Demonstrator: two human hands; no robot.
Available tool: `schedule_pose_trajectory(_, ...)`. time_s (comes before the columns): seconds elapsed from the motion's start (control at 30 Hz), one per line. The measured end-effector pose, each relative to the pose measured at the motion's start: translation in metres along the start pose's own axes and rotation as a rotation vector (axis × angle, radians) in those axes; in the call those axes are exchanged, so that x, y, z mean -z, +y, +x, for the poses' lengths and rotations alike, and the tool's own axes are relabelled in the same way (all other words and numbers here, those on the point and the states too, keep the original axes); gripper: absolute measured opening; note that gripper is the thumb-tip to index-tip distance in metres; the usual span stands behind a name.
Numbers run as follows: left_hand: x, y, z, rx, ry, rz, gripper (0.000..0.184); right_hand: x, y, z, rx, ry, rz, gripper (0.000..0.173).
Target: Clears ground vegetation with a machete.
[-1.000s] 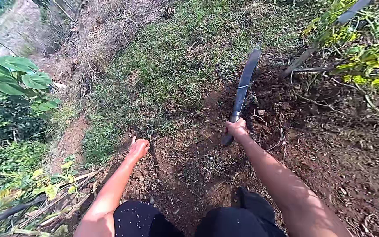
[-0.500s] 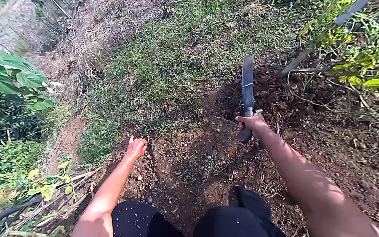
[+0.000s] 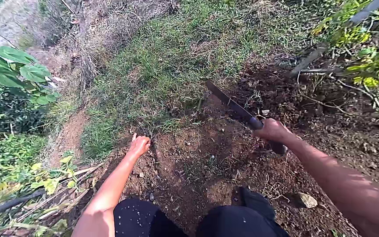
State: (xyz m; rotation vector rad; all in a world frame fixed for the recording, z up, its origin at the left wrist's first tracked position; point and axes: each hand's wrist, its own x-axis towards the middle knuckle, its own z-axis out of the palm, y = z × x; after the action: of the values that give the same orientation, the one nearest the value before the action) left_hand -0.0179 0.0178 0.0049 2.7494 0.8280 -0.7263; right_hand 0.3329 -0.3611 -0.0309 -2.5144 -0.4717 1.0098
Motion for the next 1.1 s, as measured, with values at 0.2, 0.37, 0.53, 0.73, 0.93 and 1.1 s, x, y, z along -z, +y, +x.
schedule_pose_trajectory(0.2,-0.002,-0.009,0.005,0.029,-0.006,0.004,0.029,-0.05,-0.037,0.035,-0.124,0.112,0.732,0.048)
schedule_pose_trajectory(0.37,0.003,0.0,0.006,0.007,0.008,0.008,0.029,-0.135,-0.05,-0.018,0.04,-0.281,0.032,0.048)
schedule_pose_trajectory(0.53,0.002,0.004,0.002,-0.01,0.008,0.001,0.029,-0.093,-0.037,-0.05,0.208,-0.305,-0.277,0.045)
schedule_pose_trajectory(0.73,-0.004,-0.005,-0.002,0.0,-0.008,-0.02,0.029,-0.055,-0.017,-0.044,0.077,-0.108,0.269,0.039)
schedule_pose_trajectory(0.93,-0.001,0.001,0.003,0.003,-0.001,0.011,0.029,-0.1,-0.047,-0.003,-0.07,0.13,0.67,0.055)
schedule_pose_trajectory(1.1,0.007,0.016,0.003,-0.037,0.008,0.011,0.027,-0.114,-0.039,-0.01,-0.056,-0.279,0.242,0.033)
